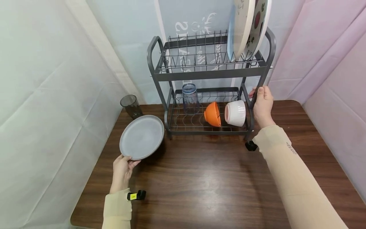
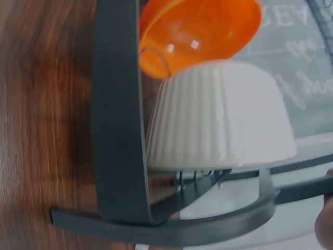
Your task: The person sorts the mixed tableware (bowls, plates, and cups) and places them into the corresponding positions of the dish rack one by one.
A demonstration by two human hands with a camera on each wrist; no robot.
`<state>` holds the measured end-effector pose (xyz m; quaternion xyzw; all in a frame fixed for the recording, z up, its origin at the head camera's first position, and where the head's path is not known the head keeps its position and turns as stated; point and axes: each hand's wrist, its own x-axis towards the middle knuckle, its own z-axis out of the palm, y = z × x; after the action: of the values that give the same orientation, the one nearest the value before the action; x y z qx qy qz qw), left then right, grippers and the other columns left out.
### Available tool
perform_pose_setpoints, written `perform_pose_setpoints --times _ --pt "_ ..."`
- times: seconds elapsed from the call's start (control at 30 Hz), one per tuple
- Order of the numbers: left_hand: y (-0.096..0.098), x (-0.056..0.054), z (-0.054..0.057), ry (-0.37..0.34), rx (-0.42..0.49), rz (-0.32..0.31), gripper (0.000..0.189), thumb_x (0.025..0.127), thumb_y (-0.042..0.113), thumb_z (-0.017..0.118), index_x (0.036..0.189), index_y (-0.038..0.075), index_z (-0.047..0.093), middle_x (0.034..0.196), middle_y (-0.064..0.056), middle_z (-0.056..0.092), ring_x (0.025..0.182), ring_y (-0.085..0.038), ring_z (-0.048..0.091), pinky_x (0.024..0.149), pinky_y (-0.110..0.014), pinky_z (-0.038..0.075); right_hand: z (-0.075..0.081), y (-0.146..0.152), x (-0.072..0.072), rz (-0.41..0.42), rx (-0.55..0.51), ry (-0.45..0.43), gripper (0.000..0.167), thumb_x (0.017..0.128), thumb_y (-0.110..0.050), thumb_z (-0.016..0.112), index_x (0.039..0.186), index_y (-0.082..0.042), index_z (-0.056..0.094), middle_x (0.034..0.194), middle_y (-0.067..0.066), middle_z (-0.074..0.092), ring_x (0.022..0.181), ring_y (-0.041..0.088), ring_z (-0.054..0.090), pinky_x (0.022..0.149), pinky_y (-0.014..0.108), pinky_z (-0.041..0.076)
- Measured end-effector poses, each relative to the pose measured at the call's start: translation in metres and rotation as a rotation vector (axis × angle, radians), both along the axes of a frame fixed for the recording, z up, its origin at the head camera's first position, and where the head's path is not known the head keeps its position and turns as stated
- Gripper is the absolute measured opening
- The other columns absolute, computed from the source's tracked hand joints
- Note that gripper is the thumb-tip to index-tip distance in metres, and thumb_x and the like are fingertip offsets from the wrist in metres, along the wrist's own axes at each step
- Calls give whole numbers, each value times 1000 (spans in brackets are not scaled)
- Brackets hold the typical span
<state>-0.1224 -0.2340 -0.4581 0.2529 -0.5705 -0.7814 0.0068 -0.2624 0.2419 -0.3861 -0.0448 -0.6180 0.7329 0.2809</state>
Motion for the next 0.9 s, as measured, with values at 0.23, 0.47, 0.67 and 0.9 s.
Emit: perform_pose_setpoints --times 0.23,0.47,0.67,0.9 --pt "17 -4 13 65 11 -53 49 93 -6 31 141 -10 22 89 -1 58 64 -9 65 63 -22 55 -8 8 7 41 -49 -87 26 96 -26 47 107 -7 62 93 -3 66 96 11 60 75 20 43" --pt "34 -4 22 100 35 -97 44 92 -7 30 136 -12 26 86 -2 57 59 -10 63 58 -21 55 -12 3 34 28 -73 -281 39 96 -14 47 135 -8 46 129 5 53 118 11 49 96 17 39" --pt "52 -7 26 139 41 -149 42 90 -9 30 133 -13 29 87 -4 57 61 -11 64 59 -22 55 -20 -11 57 14 -74 -352 37 92 -5 52 128 -1 51 106 -7 61 103 4 54 82 9 41" --pt "81 -12 27 158 44 -221 43 88 -10 30 131 -13 33 82 -4 59 57 -11 63 54 -22 54 -35 -51 91 392 85 -438 48 96 -19 50 137 1 37 130 8 53 112 8 53 97 19 43"
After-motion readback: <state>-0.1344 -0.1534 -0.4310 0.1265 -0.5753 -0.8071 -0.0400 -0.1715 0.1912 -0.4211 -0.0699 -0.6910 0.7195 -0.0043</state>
